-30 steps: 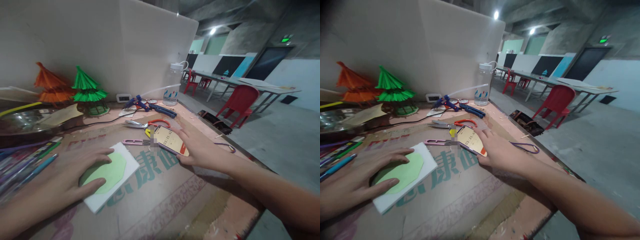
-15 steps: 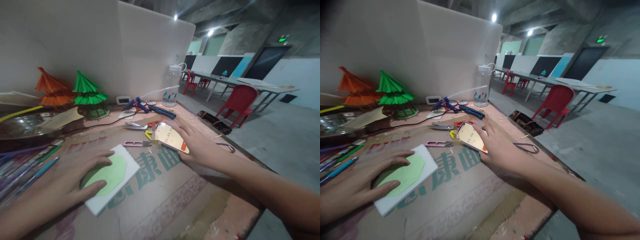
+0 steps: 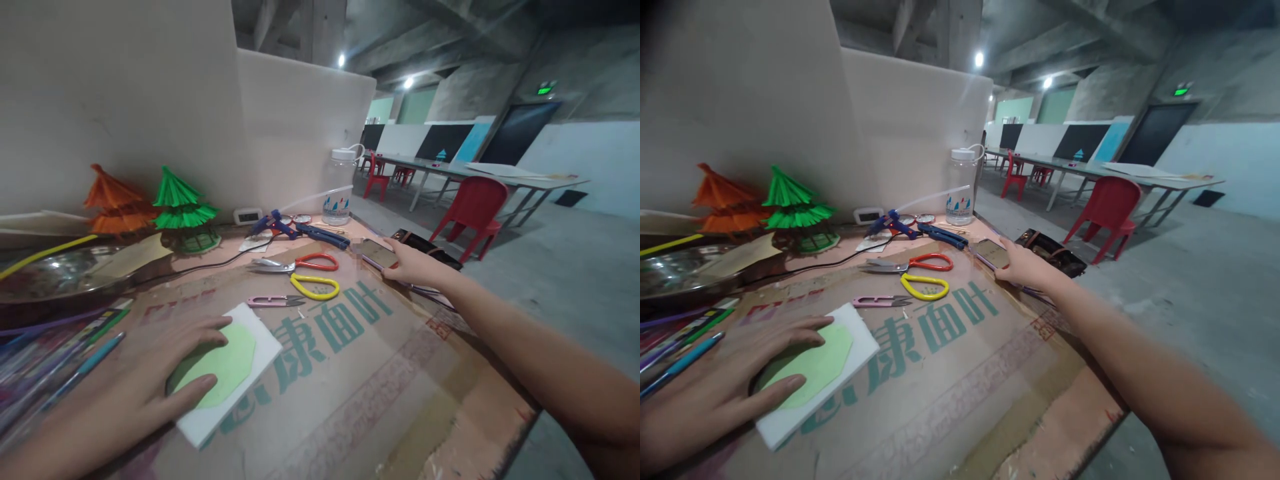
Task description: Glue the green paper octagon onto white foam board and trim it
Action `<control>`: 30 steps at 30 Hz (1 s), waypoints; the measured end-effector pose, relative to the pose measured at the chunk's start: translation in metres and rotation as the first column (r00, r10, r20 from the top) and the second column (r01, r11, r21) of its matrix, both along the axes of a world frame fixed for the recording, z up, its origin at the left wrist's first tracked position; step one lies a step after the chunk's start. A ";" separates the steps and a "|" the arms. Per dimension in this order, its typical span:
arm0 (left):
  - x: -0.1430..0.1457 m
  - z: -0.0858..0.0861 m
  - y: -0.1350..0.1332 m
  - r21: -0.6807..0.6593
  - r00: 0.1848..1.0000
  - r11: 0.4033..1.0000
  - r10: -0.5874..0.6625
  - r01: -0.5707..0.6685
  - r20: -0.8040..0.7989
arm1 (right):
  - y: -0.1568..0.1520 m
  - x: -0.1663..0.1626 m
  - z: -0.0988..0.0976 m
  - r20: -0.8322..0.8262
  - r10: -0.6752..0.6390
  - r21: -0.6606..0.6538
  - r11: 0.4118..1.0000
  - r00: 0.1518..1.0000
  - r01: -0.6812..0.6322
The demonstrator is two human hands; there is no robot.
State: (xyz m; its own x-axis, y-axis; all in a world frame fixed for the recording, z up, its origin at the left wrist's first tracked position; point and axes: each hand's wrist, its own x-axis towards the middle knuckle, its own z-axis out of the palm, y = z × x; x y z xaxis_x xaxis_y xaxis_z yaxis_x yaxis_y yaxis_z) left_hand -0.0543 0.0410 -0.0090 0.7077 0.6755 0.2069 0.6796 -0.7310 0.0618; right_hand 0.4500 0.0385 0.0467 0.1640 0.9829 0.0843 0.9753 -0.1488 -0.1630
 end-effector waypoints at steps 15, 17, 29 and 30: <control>0.015 0.009 -0.012 -0.178 0.988 0.984 0.001 0.026 0.155 | 0.017 0.012 -0.008 -0.042 0.034 0.147 0.989 0.999 -0.027; 0.016 0.011 -0.014 -0.225 0.986 0.974 0.015 0.024 0.168 | 0.016 -0.005 -0.005 -0.030 0.108 0.222 0.970 0.994 -0.098; 0.020 0.025 -0.018 -0.322 0.982 0.946 0.013 0.049 0.186 | 0.012 -0.187 0.011 0.152 0.725 0.045 0.673 0.671 -0.738; 0.019 0.025 -0.018 -0.328 0.980 0.943 0.008 0.059 0.197 | 0.014 -0.195 0.007 0.164 0.735 0.037 0.662 0.658 -0.749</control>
State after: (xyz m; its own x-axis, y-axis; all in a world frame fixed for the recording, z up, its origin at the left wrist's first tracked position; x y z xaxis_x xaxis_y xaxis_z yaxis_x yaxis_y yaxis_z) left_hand -0.0349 0.0234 0.0158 0.6945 0.7112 0.1089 0.6117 -0.6633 0.4311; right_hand 0.2555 0.0530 0.0541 -0.6347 0.7587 0.1468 0.7664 0.6424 -0.0062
